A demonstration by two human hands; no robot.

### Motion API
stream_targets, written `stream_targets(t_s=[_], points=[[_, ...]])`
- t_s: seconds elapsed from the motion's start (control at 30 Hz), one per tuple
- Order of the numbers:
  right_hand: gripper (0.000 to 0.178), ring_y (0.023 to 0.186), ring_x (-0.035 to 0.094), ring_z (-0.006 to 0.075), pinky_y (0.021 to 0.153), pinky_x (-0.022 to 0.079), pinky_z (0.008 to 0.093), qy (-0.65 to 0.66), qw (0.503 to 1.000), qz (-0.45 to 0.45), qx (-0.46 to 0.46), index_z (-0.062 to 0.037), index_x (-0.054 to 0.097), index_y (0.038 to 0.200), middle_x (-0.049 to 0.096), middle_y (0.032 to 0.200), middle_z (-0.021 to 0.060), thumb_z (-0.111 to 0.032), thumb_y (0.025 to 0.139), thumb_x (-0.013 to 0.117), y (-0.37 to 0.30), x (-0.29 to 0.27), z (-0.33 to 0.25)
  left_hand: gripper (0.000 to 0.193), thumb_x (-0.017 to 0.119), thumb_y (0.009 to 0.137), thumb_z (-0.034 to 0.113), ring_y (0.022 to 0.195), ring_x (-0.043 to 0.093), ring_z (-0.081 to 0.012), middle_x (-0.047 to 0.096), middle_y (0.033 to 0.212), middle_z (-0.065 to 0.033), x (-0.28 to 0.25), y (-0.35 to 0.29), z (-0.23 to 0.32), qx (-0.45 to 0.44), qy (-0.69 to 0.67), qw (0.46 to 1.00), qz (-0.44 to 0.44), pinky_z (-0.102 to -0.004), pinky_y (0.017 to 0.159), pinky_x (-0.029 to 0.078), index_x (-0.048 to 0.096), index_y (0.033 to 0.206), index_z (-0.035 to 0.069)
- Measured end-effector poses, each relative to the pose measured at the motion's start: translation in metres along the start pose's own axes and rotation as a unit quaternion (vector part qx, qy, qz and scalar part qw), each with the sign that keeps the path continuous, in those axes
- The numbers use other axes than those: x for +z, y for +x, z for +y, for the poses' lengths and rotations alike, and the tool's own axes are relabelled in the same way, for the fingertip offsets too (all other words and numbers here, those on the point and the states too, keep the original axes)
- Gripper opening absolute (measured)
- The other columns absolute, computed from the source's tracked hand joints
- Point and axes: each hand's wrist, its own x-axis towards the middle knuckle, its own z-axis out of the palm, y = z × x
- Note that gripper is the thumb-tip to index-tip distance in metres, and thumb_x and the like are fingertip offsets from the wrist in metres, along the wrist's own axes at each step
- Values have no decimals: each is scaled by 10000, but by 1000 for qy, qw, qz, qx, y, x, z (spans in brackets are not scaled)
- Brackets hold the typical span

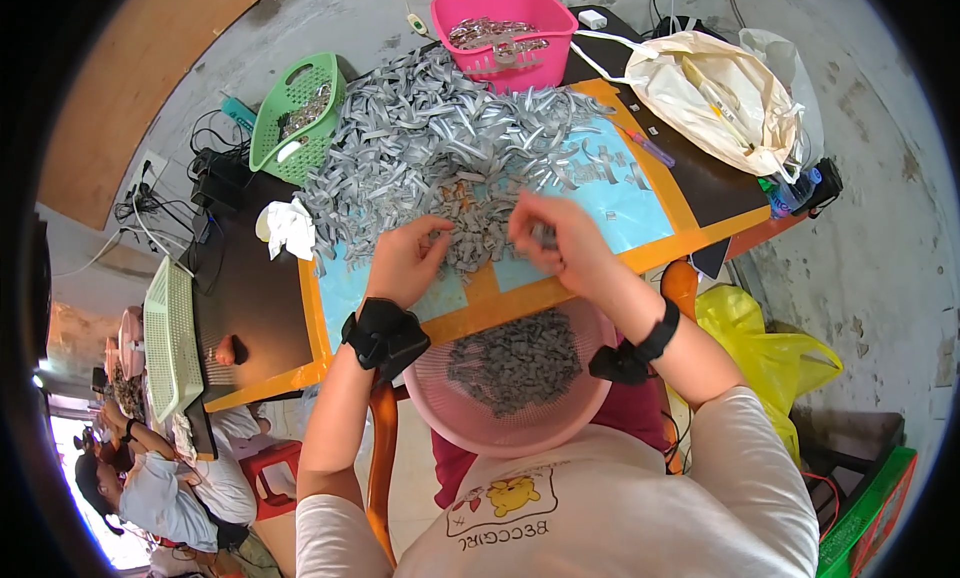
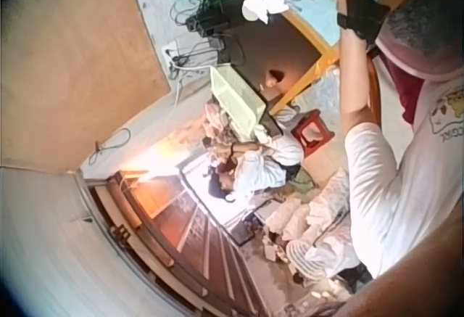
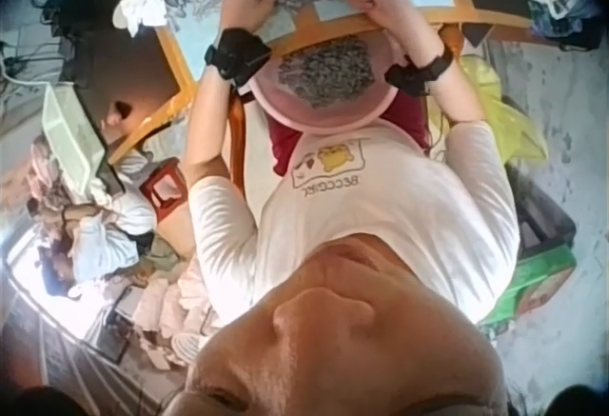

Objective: Sorting and arranging grey shoe strap/ribbon components on a table.

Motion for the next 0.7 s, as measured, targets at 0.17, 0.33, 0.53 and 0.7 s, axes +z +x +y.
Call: stream_targets(t_s=[0.17, 0.33, 0.53, 0.7], points=[[229, 647, 555, 46, 566, 429, 215, -656, 736, 159, 55, -19, 640, 799, 615, 696, 0, -208, 903, 563, -6, 67, 51, 176, 652, 795, 136, 572, 590, -278, 583, 626, -127, 8, 2, 5, 37, 55, 995, -68, -364, 537, 448, 646, 963, 83], [71, 676, 593, 146, 609, 459, 281, -786, 571, 235, 13, -28, 648, 858, 632, 733, 57, -82, 820, 622, 20, 52, 27, 185, 652, 807, 196, 639, 595, -354, 611, 670, -152, 16, 2, -4, 28, 41, 997, -53, -406, 567, 453, 568, 851, 37], [210, 756, 585, 290, 674, 467, 362, -888, 428, 145, -82, -45, 628, 924, 576, 812, 107, -77, 722, 671, 47, 15, 23, 243, 635, 819, 202, 749, 600, -403, 625, 757, -203, -4, -2, 13, -36, 67, 993, -92, -463, 654, 467, 517, 927, 20], [178, 780, 576, 316, 678, 452, 405, -908, 397, 131, -34, -40, 593, 879, 567, 812, 107, -85, 723, 667, 51, 12, 18, 267, 644, 824, 224, 714, 598, -390, 619, 727, -190, -5, -13, -10, -13, 106, 989, -104, -442, 617, 456, 505, 952, 35]])
